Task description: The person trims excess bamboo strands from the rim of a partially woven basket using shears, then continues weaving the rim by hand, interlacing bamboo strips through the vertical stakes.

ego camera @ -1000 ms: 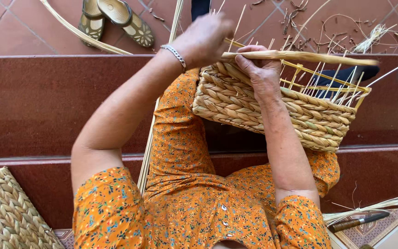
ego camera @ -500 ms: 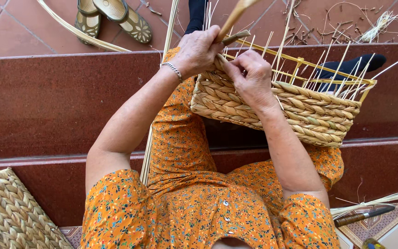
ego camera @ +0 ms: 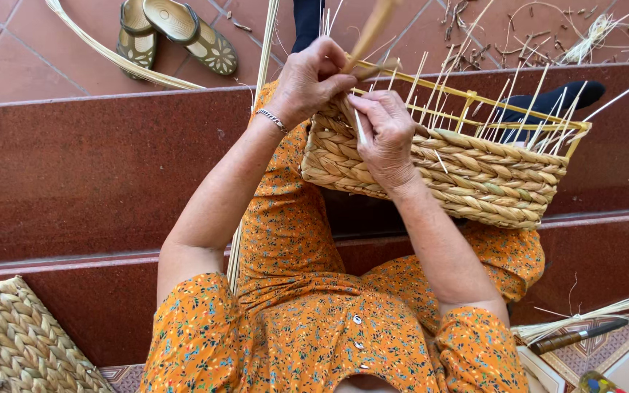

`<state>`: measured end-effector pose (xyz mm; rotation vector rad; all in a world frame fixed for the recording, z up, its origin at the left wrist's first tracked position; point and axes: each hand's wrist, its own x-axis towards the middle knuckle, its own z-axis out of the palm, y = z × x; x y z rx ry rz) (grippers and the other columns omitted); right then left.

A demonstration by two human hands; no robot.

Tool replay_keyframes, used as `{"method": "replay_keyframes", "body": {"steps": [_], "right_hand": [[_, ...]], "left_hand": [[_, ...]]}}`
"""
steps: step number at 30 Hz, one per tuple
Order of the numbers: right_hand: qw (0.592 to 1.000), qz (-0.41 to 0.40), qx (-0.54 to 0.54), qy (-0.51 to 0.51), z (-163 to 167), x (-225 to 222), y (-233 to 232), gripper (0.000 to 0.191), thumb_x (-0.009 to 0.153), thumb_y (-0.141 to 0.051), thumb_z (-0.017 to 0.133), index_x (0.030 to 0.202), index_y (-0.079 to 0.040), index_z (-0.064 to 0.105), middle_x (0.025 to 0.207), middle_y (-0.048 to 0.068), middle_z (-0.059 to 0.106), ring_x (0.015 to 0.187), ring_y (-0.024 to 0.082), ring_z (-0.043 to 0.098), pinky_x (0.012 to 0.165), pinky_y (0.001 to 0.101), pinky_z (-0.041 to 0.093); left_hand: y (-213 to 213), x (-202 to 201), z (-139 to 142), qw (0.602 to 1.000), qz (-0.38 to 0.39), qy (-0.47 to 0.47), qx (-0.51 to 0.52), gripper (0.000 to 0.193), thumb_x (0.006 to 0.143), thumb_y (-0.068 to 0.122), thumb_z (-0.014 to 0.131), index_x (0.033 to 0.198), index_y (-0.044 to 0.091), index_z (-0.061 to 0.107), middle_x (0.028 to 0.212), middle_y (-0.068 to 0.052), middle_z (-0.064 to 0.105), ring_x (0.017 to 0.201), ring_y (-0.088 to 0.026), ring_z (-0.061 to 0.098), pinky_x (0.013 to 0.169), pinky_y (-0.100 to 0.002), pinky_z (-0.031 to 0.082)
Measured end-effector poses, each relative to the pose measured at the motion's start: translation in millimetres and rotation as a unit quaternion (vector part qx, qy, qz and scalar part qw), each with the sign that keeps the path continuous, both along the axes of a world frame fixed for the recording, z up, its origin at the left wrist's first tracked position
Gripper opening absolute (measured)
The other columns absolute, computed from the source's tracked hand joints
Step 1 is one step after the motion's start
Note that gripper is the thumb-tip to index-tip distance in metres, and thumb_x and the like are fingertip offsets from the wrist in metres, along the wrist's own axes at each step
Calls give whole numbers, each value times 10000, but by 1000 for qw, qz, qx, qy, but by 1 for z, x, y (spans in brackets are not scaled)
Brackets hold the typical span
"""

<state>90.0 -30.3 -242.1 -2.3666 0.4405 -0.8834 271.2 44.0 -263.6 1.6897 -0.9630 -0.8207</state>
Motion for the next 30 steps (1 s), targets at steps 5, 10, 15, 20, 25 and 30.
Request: {"method": "replay_keyframes", "body": {"steps": [5, 10, 15, 20, 25, 30], "right_hand": [[982, 63, -169, 54, 25, 5, -39, 180, 1002, -52, 723, 1180, -64, 694, 1202, 134, 750, 1210, 302, 649, 1124, 461, 440], [944, 61, -280, 165, 41, -5, -60, 288, 986, -292, 758, 1223, -154, 669, 963, 7, 730, 1158, 224, 640, 1146, 615, 228], [961, 75, -189, 185, 23, -14, -61, 261, 1093, -388, 767, 1091, -143, 675, 826, 11, 676, 802, 172, 615, 877, 376, 422], [938, 42, -236, 250, 2, -15, -55, 326, 1084, -361, 717, 832, -191, 600, 590, -32, 601, 490, 129, 526, 772, 361, 402], [923, 69, -262, 273, 12, -26, -30, 332, 1107, -308, 645, 811, -165, 601, 563, -12, 613, 454, 145, 542, 749, 357, 382], [867, 83, -401, 284, 68, -36, -18, 151, 1048, -155, 648, 1158, -117, 744, 744, -4, 695, 607, 125, 633, 1045, 377, 389]], "left_hand": [[3, 1, 1, 946, -131, -235, -181, 184, 978, 81, 704, 1162, 65, 709, 1059, -86, 759, 965, -264, 698, 872, -342, 571], [3, -16, 5, 966, -77, -232, -87, 182, 959, 185, 761, 1030, 53, 658, 849, -92, 706, 844, -267, 644, 748, -382, 514], [9, -16, 1, 934, -70, -309, -163, 171, 970, 111, 729, 979, 84, 561, 970, -79, 692, 874, -260, 656, 739, -381, 520], [24, -5, -1, 926, -104, -305, -195, 237, 968, 86, 736, 985, 87, 499, 981, -58, 708, 892, -248, 681, 746, -359, 518], [8, -5, 7, 943, -92, -317, -41, 236, 931, 156, 786, 930, 89, 560, 687, -70, 644, 607, -280, 615, 657, -421, 458], [-14, -3, 18, 945, -101, -279, 138, 177, 908, 201, 738, 915, 120, 581, 704, -66, 671, 690, -275, 668, 735, -449, 483]]}}
